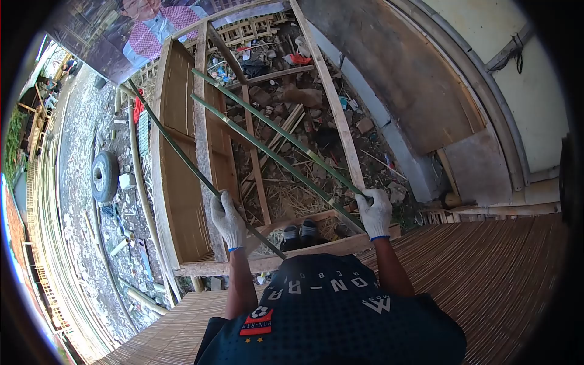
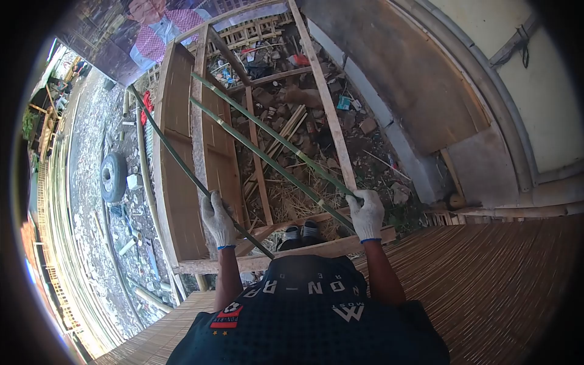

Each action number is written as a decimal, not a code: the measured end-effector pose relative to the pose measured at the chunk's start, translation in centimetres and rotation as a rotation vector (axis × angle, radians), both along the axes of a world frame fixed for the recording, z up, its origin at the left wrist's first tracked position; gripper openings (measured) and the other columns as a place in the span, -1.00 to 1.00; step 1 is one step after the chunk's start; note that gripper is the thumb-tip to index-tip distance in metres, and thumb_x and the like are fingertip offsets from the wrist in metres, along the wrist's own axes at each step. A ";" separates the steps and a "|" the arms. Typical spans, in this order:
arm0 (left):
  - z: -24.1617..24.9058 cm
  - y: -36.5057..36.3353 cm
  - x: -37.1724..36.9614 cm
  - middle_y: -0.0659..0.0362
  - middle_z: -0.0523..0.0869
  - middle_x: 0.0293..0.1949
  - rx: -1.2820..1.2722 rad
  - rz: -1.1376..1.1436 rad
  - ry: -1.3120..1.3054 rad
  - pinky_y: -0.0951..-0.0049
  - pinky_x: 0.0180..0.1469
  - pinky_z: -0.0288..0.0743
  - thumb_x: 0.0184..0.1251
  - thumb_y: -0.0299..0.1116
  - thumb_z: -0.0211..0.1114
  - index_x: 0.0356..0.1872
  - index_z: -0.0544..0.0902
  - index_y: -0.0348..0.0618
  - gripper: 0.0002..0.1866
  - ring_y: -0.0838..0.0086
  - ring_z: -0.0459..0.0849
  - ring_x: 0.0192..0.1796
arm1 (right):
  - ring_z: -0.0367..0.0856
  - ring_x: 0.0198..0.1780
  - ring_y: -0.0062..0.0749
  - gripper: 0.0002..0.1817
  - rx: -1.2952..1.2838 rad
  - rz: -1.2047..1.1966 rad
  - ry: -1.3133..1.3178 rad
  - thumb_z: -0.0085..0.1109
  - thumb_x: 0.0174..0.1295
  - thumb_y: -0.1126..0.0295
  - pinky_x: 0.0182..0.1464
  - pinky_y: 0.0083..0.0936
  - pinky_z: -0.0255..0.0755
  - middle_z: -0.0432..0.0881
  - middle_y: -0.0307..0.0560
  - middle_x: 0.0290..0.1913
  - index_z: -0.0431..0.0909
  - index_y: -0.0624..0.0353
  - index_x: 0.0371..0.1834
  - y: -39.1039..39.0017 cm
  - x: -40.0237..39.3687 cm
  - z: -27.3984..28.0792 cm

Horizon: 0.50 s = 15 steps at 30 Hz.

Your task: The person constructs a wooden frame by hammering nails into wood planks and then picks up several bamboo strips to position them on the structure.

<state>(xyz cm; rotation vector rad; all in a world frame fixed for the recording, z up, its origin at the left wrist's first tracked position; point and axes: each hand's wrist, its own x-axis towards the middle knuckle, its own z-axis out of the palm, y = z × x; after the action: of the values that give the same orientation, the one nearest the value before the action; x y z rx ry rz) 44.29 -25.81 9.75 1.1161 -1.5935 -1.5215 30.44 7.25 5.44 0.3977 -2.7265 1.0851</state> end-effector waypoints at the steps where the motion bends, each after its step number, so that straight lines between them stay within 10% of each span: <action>1: 0.0 0.0 0.0 0.34 0.49 -0.55 -0.014 -0.001 -0.005 0.65 -0.57 0.33 0.67 -0.23 0.18 -0.15 0.60 -0.11 -0.80 0.72 0.45 -0.59 | 0.69 -0.25 -0.13 -0.74 -0.007 -0.005 -0.009 0.55 0.15 0.35 -0.15 -0.23 0.57 0.67 -0.03 -0.24 0.65 0.15 -0.21 -0.2 -0.1 -0.1; 15: -0.9 0.2 0.2 0.33 0.50 -0.49 -0.041 -0.029 -0.020 0.63 -0.50 0.40 0.68 -0.24 0.17 -0.15 0.60 -0.16 -0.79 0.72 0.46 -0.54 | 0.68 -0.27 -0.14 -0.75 0.034 -0.009 -0.049 0.55 0.14 0.33 -0.16 -0.21 0.55 0.67 -0.04 -0.27 0.66 0.13 -0.23 0.1 -0.5 0.2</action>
<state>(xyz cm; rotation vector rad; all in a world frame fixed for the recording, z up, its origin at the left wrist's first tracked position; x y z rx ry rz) 44.48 -25.59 8.89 1.0938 -1.6538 -1.4942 29.96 7.35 5.61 0.3685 -2.7894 1.0617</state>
